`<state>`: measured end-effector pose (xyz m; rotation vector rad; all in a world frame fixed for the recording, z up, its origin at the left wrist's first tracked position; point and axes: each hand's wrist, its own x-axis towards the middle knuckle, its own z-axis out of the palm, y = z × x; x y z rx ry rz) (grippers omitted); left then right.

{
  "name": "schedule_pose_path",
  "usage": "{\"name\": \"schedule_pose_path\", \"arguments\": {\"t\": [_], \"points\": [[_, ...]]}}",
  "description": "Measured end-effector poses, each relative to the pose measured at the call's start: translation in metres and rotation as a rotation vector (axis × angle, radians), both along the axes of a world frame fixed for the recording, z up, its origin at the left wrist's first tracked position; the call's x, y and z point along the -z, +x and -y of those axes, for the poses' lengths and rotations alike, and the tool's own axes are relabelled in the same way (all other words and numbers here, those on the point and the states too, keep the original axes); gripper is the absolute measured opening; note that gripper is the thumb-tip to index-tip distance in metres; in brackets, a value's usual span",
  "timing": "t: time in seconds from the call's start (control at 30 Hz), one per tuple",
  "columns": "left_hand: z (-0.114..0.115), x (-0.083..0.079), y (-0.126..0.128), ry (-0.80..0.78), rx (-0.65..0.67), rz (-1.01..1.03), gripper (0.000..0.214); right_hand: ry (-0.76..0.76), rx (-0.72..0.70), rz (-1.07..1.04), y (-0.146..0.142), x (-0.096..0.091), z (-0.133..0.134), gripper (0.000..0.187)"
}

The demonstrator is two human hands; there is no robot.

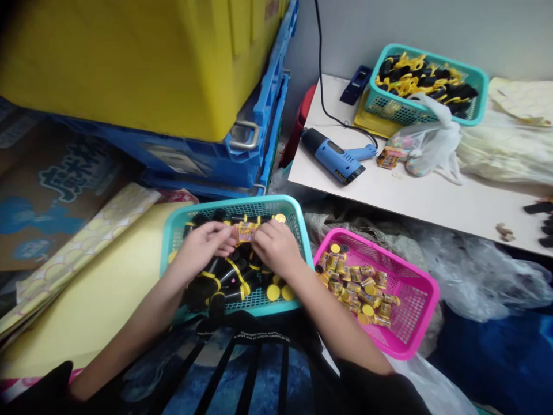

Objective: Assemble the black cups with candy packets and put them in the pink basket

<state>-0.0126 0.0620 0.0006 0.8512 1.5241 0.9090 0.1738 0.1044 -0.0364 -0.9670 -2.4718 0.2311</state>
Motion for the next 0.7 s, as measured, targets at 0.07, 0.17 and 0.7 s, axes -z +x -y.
{"name": "schedule_pose_path", "arguments": {"t": [0.07,0.17,0.7], "points": [[0.0,0.002,0.008,0.038,-0.044,0.108,0.034,0.059,-0.058,-0.09,0.002,-0.004,0.006,0.027],[-0.002,0.004,0.016,0.11,-0.103,0.138,0.041,-0.088,-0.06,-0.266,0.003,-0.013,0.011,0.019],[-0.002,-0.015,0.002,0.099,-0.092,-0.109,0.071,-1.01,0.183,-0.668,-0.017,-0.006,-0.014,0.04]]}}
